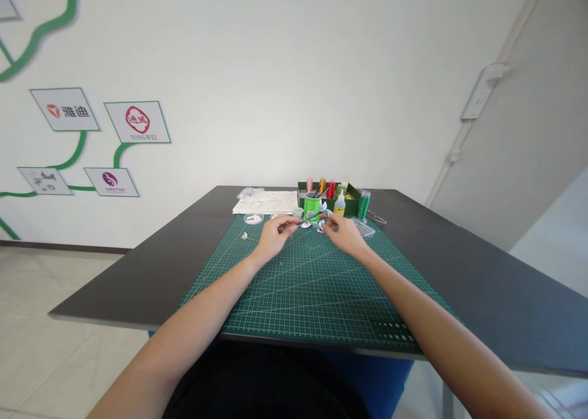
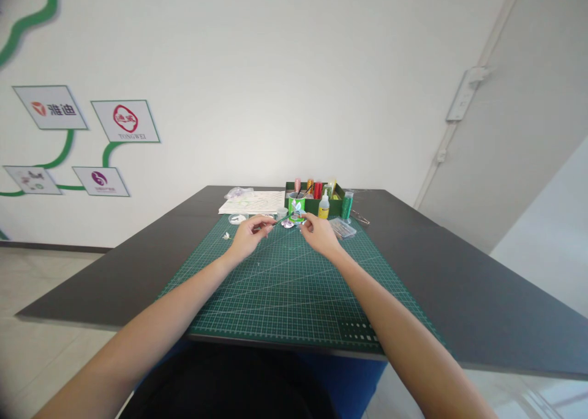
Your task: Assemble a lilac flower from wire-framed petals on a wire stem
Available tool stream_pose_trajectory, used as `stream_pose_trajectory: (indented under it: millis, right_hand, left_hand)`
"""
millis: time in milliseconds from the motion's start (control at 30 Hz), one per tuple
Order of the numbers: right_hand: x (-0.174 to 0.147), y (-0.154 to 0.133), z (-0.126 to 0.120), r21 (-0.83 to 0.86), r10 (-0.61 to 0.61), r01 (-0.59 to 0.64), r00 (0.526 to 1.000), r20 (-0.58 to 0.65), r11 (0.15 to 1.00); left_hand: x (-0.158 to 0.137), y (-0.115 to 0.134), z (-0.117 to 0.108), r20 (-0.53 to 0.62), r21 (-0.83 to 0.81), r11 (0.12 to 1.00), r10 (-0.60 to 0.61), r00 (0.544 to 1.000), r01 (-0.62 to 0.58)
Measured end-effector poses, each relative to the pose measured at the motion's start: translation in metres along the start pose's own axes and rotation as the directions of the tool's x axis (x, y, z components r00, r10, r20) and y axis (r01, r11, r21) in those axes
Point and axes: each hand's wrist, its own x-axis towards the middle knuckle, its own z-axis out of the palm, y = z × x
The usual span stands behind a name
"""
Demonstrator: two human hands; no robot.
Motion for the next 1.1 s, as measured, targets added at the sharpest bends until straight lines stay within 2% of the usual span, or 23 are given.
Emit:
stream_pose_trajectory:
  millis: [233,433,667,800,1100]
  right_hand:
    - [-0.008,-0.013,0.013,0.319,-0.116,0.065,0.983,0.143,0.945]
    - [-0.013,-0.016,0.024,0.494,-0.128,-0.019,0.956,0.263,0.869]
    - [-0.016,-0.017,0.033,0.599,-0.11,-0.151,0.92,0.375,0.786]
    - [-0.018,-0.022,0.035,0.653,-0.093,-0.201,0.917,0.387,0.731]
    - [-0.017,-0.026,0.032,0.633,-0.086,-0.175,0.929,0.36,0.754]
  left_hand:
    - [-0.001,0.004,0.004,0.03,0.012,1.0,-0.021,0.999,0.02]
    - [-0.002,0.005,0.006,0.046,-0.007,1.0,-0.02,0.999,0.02]
    - [-0.003,0.007,0.008,0.077,-0.002,1.0,-0.004,0.997,0.004]
    - [-0.004,0.008,0.008,0.09,0.004,1.0,-0.005,0.996,0.005]
    - [-0.004,0.008,0.009,0.082,-0.046,0.999,-0.024,0.996,0.027]
